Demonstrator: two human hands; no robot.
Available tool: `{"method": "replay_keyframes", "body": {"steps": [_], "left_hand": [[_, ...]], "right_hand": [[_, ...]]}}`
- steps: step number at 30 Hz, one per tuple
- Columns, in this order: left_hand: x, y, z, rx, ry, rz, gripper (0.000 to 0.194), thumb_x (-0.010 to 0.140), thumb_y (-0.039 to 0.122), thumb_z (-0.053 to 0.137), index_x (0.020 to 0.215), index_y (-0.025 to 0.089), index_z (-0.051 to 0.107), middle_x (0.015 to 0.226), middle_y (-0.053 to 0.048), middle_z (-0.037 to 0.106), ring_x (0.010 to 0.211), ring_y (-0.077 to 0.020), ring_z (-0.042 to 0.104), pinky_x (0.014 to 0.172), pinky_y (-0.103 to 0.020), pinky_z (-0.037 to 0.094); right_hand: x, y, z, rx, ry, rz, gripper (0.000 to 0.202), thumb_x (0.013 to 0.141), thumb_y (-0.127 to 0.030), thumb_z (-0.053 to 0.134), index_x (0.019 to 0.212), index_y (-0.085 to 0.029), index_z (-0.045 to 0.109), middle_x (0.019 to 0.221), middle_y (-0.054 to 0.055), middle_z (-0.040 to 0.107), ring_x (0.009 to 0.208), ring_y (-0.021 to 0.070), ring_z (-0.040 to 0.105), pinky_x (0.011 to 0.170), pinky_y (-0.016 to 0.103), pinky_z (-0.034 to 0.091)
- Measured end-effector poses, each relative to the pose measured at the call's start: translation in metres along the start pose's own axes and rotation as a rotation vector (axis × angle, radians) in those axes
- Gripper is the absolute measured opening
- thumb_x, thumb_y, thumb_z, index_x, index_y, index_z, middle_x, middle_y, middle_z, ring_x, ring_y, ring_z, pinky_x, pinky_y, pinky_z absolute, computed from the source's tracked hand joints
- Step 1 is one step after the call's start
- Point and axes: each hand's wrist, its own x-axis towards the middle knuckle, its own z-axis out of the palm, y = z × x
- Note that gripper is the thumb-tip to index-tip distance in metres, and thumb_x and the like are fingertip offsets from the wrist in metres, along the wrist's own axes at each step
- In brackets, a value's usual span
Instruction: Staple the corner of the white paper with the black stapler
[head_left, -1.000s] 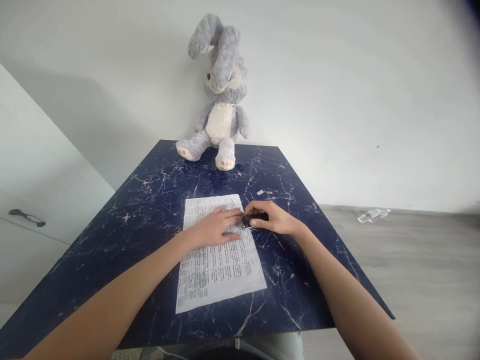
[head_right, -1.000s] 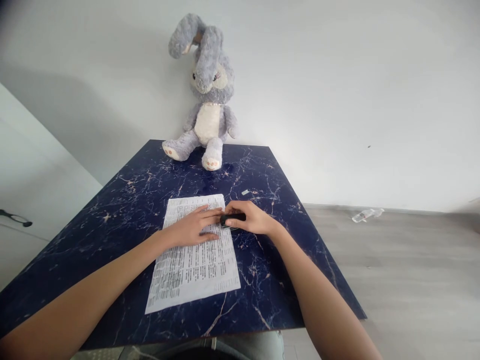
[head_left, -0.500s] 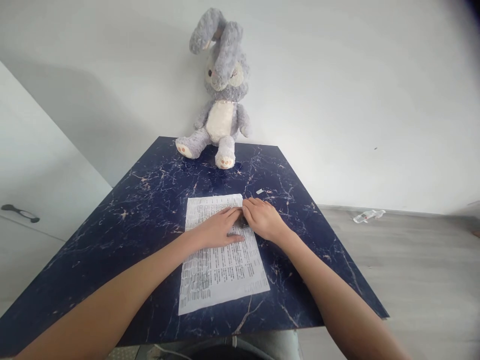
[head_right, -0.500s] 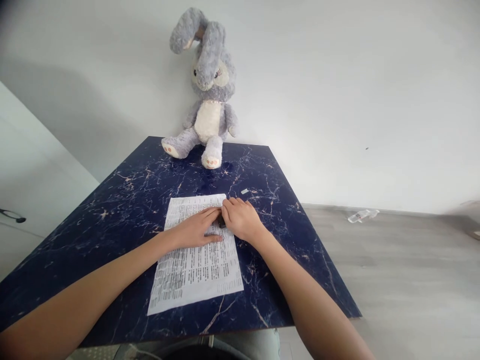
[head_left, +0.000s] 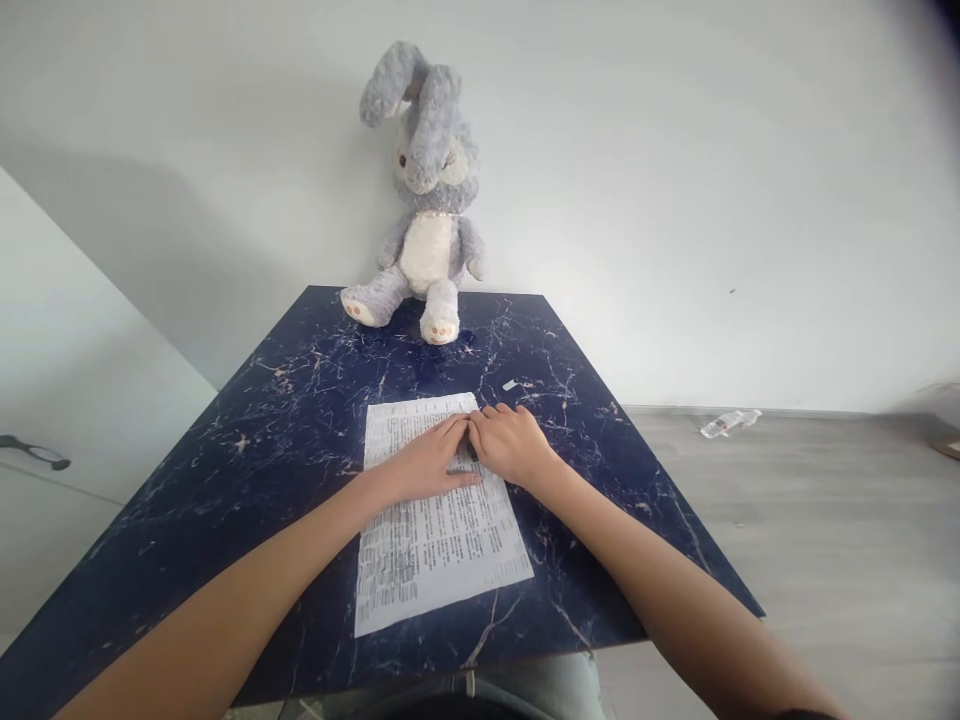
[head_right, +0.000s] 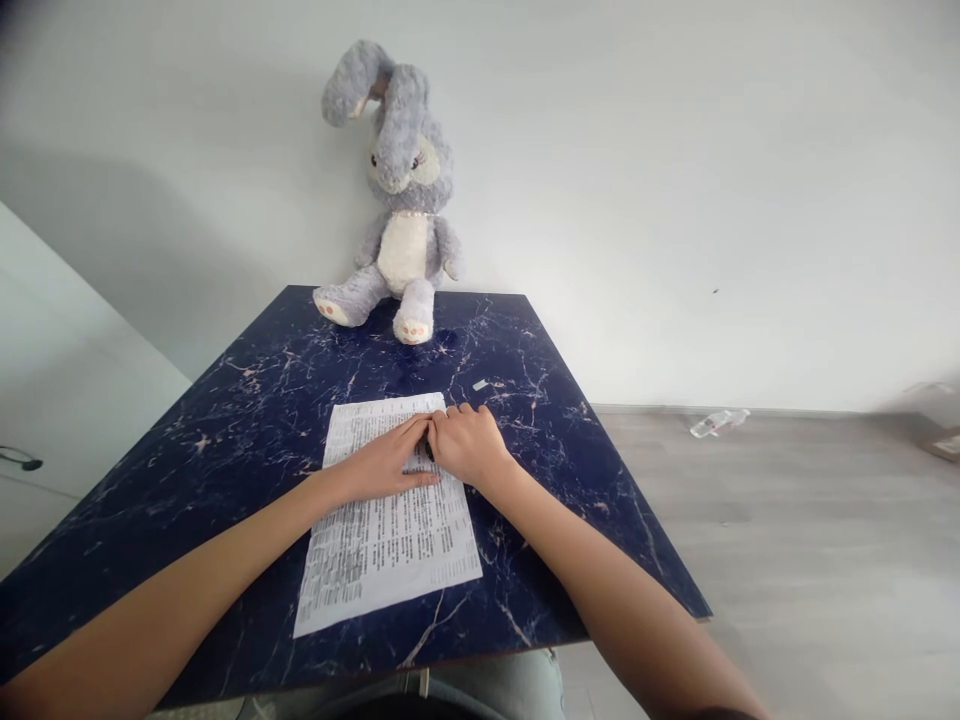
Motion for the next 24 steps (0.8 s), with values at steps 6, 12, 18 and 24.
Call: {"method": "replay_keyframes", "body": {"steps": [6,12,18,24], "left_hand": [[0.000,-0.001,0.000,-0.008,0.012,0.007,0.083,0.089,0.061,0.072,0.155,0.024,0.038,0.160,-0.018,0.042,0.145,-0.0399,0.045,0.116,-0.056,0.041],[-0.002,-0.004,-0.001,-0.031,-0.007,-0.021,0.082,0.090,0.062,0.071,0.156,0.027,0.036,0.163,-0.016,0.037,0.141,-0.0381,0.049,0.112,-0.052,0.044],[-0.002,-0.005,-0.003,-0.051,-0.037,-0.075,0.086,0.088,0.062,0.072,0.158,0.029,0.034,0.168,-0.014,0.031,0.141,-0.0384,0.050,0.110,-0.051,0.046],[-0.004,-0.007,-0.004,-0.109,-0.015,-0.076,0.092,0.083,0.062,0.078,0.159,0.033,0.034,0.170,-0.012,0.027,0.144,-0.0381,0.048,0.111,-0.050,0.046]], "right_hand": [[0.002,0.017,-0.006,0.207,-0.086,-0.044,0.042,0.112,-0.032,0.031,0.105,-0.015,0.068,0.098,0.011,0.074,0.088,0.0248,0.066,0.072,0.034,0.039],[-0.003,0.059,-0.016,0.605,-0.193,-0.234,0.049,0.110,-0.057,0.038,0.097,-0.021,0.068,0.096,0.005,0.071,0.088,0.0200,0.064,0.073,0.030,0.041],[-0.012,0.099,-0.027,0.580,-0.315,-0.345,0.041,0.098,-0.060,0.063,0.104,-0.020,0.068,0.098,0.006,0.070,0.086,0.0207,0.062,0.073,0.030,0.041],[-0.017,0.127,-0.029,0.475,-0.166,-0.038,0.033,0.094,-0.049,0.066,0.082,-0.018,0.064,0.077,0.003,0.064,0.065,0.0165,0.054,0.061,0.031,0.032]]}}
